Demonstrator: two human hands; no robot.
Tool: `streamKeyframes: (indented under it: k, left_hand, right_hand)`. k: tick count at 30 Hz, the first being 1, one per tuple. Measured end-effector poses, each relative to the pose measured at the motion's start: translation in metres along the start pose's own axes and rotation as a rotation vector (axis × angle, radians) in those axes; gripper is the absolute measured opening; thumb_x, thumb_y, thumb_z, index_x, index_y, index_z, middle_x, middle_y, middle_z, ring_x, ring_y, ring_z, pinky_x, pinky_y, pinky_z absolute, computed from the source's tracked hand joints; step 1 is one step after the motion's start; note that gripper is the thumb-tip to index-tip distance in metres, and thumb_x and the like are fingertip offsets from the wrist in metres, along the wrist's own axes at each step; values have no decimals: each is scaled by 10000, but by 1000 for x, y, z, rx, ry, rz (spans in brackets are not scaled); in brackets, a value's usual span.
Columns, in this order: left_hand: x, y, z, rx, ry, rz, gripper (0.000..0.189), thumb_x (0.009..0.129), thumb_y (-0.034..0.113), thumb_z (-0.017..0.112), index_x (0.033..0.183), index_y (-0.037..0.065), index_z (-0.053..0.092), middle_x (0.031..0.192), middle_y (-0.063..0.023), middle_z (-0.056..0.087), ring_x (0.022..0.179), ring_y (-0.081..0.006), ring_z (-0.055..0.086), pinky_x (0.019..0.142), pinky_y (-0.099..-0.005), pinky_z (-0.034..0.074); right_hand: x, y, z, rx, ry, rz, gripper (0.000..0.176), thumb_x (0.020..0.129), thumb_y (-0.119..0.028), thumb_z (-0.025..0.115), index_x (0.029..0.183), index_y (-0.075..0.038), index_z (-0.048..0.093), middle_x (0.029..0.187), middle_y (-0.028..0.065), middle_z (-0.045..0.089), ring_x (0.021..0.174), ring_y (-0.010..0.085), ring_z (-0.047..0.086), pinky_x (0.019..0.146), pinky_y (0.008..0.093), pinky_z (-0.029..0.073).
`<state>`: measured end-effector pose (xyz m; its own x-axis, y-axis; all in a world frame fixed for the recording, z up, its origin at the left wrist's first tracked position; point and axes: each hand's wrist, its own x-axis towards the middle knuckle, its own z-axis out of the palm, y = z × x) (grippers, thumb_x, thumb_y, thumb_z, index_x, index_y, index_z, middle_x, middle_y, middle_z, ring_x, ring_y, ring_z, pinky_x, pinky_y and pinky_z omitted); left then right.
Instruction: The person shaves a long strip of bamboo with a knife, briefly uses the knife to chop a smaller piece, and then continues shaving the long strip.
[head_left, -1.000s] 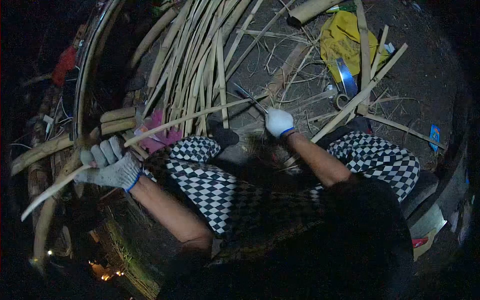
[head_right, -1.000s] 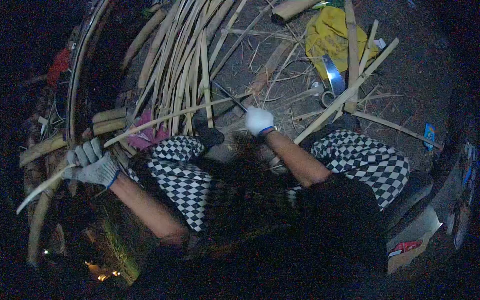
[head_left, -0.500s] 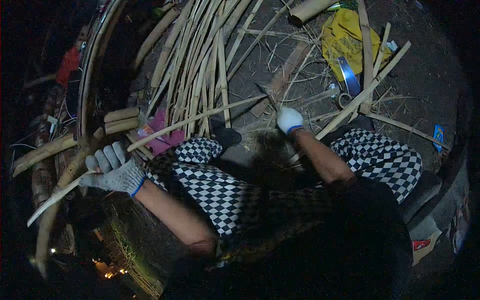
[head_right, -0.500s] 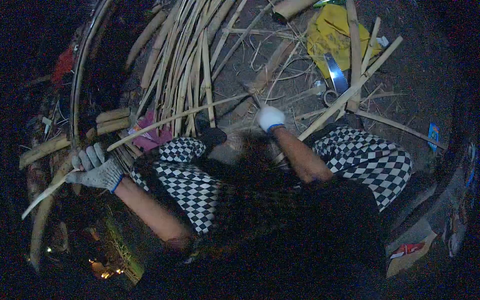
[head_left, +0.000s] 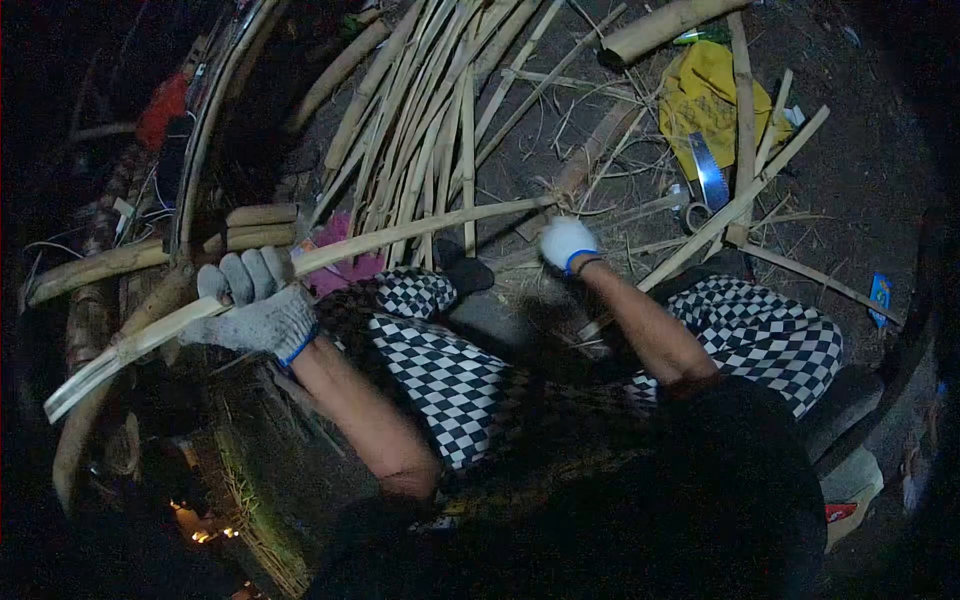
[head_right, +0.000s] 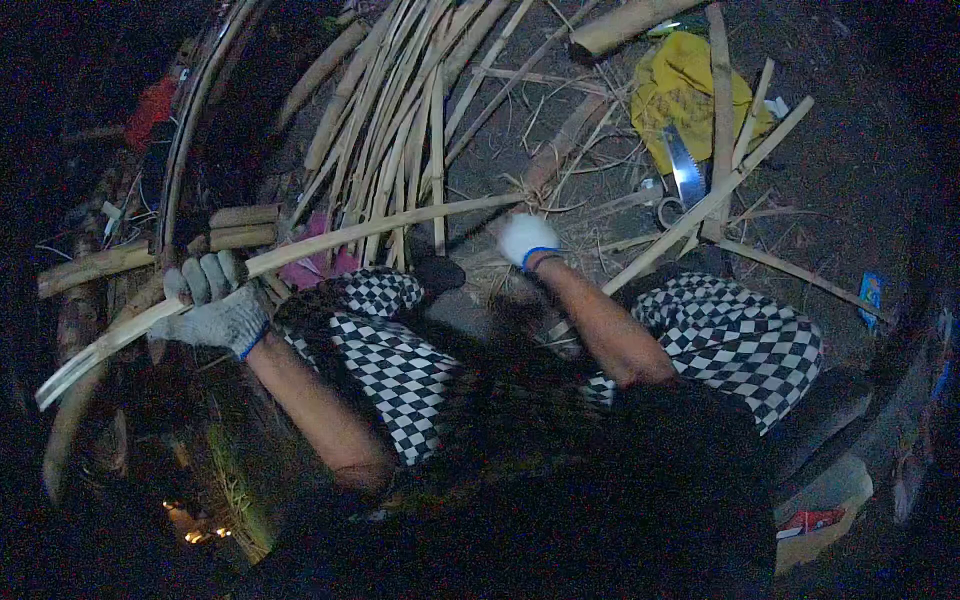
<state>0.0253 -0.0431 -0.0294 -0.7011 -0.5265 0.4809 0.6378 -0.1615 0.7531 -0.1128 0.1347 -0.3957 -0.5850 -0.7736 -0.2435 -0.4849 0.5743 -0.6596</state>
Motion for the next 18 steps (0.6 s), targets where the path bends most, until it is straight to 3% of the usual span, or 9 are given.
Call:
streamKeyframes:
  k: [1, 3, 5, 6, 9, 11, 13, 15, 18]
  left_hand:
    - [2, -1, 0, 1, 4, 5, 563, 763, 708, 496, 659, 172, 358, 533, 46, 236, 426, -100, 205, 463, -283, 193]
    - [7, -3, -2, 7, -69, -5, 561, 779, 704, 471, 648, 173, 347, 515, 47, 238, 405, -97, 198, 447, -291, 191]
    - [6, -1, -5, 107, 3, -24, 550, 738, 707, 521, 635, 199, 335, 504, 56, 232, 417, -97, 196, 447, -279, 182]
    - [7, -2, -8, 40, -58, -54, 574, 719, 729, 526, 625, 198, 330, 494, 58, 232, 408, -96, 189, 443, -278, 174]
    - [12, -6, -9, -41, -151, -103, 609, 692, 760, 532, 606, 195, 322, 474, 61, 235, 395, -96, 187, 434, -278, 164]
    - [16, -3, -11, -45, -178, -119, 620, 684, 769, 531, 596, 193, 320, 465, 61, 238, 392, -96, 192, 429, -280, 162]
    - [17, -1, -16, 3, -317, -143, 633, 677, 778, 530, 581, 187, 326, 454, 58, 256, 389, -98, 197, 424, -286, 164]
    - [8, 2, -15, 36, -250, -117, 641, 681, 785, 517, 569, 179, 338, 450, 57, 266, 383, -98, 211, 421, -285, 171]
    - [10, 4, -17, -9, -424, -146, 636, 704, 783, 490, 541, 190, 330, 413, 65, 275, 330, -95, 214, 372, -279, 206]
  right_hand:
    - [5, -24, -2, 96, 46, -50, 296, 864, -255, 445, 889, -37, 644, 895, 242, 638, 800, 398, 626, 741, 498, 493]
    - [-18, -93, -67, 158, -87, -131, 300, 883, -263, 431, 926, -35, 621, 879, 234, 628, 833, 406, 605, 747, 498, 477]
    - [-40, -136, -104, 237, -14, -311, 296, 899, -270, 420, 954, -40, 598, 866, 227, 618, 838, 409, 591, 734, 499, 465]
    - [-48, -145, -112, 293, -11, -322, 289, 902, -271, 419, 950, -46, 594, 863, 224, 620, 830, 410, 592, 727, 500, 464]
    - [-50, -146, -107, 319, 2, -354, 281, 907, -273, 421, 943, -48, 586, 853, 220, 626, 803, 404, 602, 717, 491, 470]
    - [-40, -127, -88, 318, 135, -265, 285, 904, -281, 431, 918, -47, 594, 830, 210, 629, 797, 396, 604, 709, 486, 476]
    - [-34, -109, -90, 213, 45, -146, 293, 887, -284, 448, 858, -44, 614, 804, 212, 631, 769, 395, 610, 697, 492, 484]
    - [-36, -109, -80, 182, 49, -159, 295, 885, -289, 455, 851, -43, 614, 804, 222, 628, 762, 398, 610, 698, 495, 486]
    - [-53, -137, -112, 203, 57, -213, 270, 877, -292, 481, 864, -48, 597, 789, 219, 624, 770, 400, 609, 690, 494, 480]
